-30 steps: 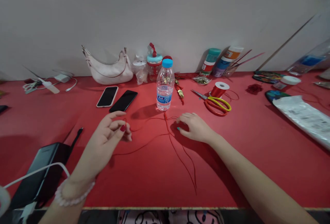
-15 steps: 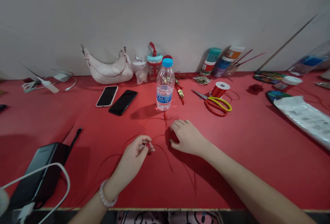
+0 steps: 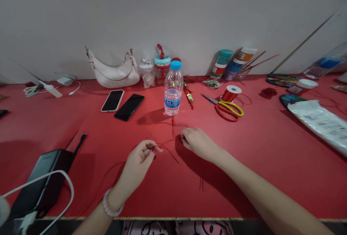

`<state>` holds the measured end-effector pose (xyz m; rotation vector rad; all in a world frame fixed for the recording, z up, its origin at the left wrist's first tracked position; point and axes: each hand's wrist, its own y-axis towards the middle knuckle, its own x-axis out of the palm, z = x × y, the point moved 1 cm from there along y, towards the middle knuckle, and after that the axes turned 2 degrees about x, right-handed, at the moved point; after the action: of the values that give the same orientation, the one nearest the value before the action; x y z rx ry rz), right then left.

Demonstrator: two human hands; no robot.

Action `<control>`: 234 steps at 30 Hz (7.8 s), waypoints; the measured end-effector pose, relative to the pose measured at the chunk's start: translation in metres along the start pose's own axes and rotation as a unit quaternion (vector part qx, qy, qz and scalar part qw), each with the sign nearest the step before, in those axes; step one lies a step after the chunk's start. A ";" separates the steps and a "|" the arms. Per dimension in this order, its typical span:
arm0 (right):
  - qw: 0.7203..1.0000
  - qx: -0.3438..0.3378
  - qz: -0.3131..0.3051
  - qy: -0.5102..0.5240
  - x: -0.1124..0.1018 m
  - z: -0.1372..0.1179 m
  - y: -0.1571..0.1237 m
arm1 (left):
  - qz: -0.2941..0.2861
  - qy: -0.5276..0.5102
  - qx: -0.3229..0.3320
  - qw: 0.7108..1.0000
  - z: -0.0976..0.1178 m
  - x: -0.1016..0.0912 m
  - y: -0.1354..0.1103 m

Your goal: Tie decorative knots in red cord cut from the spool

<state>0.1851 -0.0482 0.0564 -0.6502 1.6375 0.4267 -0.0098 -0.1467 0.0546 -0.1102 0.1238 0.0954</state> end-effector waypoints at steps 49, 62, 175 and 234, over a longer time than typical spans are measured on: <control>0.987 0.001 0.069 0.144 0.003 0.025 0.006 | -0.185 0.572 0.290 0.745 -0.008 0.048 0.015; 0.990 0.010 0.081 0.114 0.005 0.033 0.011 | -0.202 0.575 0.273 0.745 -0.005 0.049 0.015; 0.985 0.125 0.117 0.009 0.002 0.059 0.010 | -0.051 0.599 0.178 0.779 -0.013 0.005 0.051; 0.976 0.170 0.128 -0.036 0.013 0.059 0.023 | -0.017 0.647 0.042 0.761 -0.006 0.043 0.085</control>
<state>0.2152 0.0038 0.0313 -0.1656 1.6794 0.3378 0.0232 -0.0592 0.0339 -0.0700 1.5287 -0.0424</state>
